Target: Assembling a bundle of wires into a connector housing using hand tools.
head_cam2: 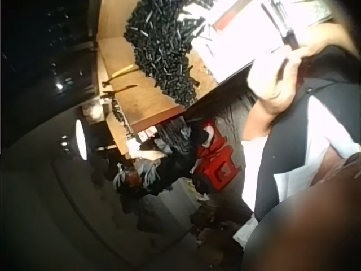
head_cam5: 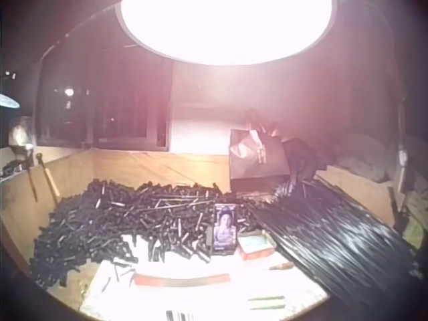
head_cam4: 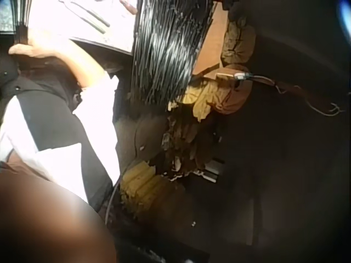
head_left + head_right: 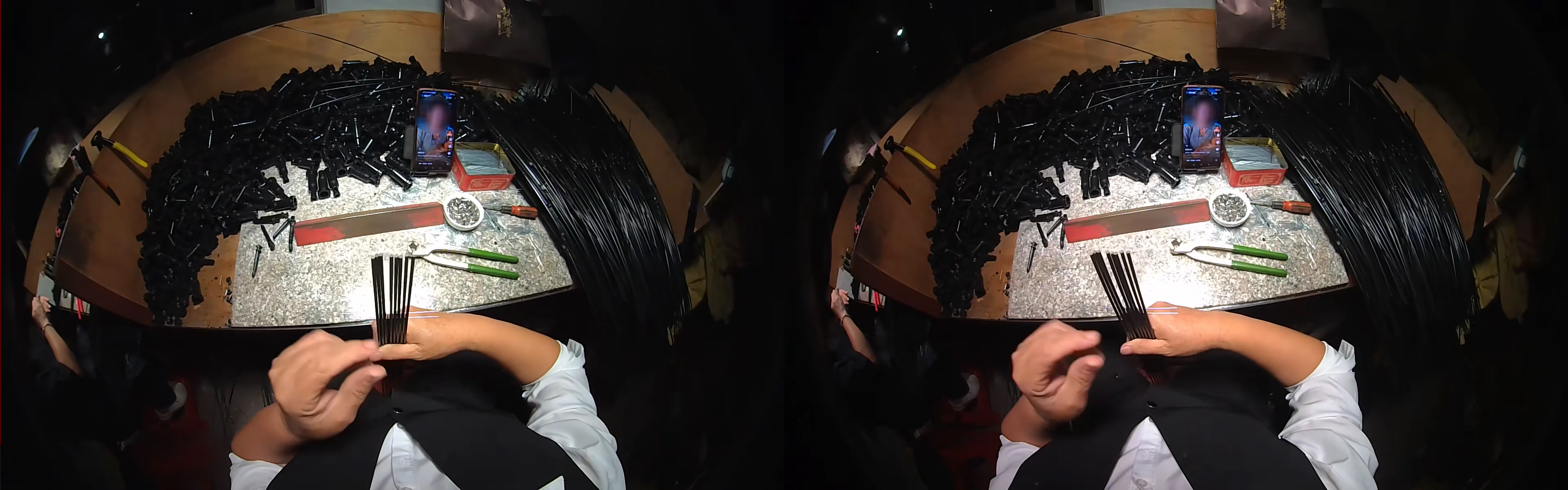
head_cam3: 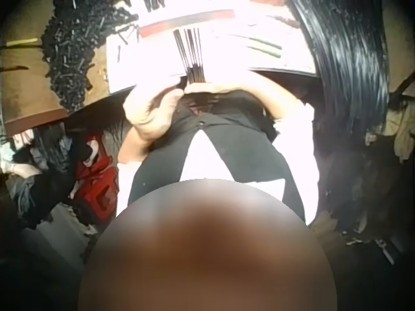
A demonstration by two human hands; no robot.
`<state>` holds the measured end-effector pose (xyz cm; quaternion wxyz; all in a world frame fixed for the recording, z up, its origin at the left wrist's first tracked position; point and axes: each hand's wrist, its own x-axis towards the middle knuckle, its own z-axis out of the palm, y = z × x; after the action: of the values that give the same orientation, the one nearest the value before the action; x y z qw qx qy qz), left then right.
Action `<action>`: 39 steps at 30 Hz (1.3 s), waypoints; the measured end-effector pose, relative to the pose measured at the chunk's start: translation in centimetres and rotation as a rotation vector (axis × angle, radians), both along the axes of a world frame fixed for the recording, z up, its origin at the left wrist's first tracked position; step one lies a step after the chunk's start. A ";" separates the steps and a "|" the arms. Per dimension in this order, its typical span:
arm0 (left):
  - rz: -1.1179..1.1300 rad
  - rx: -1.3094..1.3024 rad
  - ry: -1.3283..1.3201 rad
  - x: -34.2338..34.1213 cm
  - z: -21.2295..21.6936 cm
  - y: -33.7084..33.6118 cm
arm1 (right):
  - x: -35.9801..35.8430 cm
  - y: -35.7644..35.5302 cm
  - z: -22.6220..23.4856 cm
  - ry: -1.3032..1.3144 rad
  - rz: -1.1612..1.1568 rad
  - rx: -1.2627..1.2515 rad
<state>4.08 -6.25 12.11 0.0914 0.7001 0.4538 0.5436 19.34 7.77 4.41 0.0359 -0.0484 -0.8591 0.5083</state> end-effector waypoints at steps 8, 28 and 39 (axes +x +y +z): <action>-0.177 -0.113 -0.338 0.6 0.6 3.2 | -0.4 -1.2 1.1 -0.181 0.064 -0.035; -0.371 -0.030 -0.079 0.7 1.8 3.4 | -0.3 -1.2 -5.4 0.234 -0.315 -0.065; 0.094 -0.054 -0.559 -1.3 -5.5 3.4 | -1.3 -2.0 -3.7 0.203 -0.620 -0.335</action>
<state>2.78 -2.89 6.58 0.2061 0.4983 0.4573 0.7071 18.01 5.76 0.67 0.2649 -0.2609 -0.7004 0.6093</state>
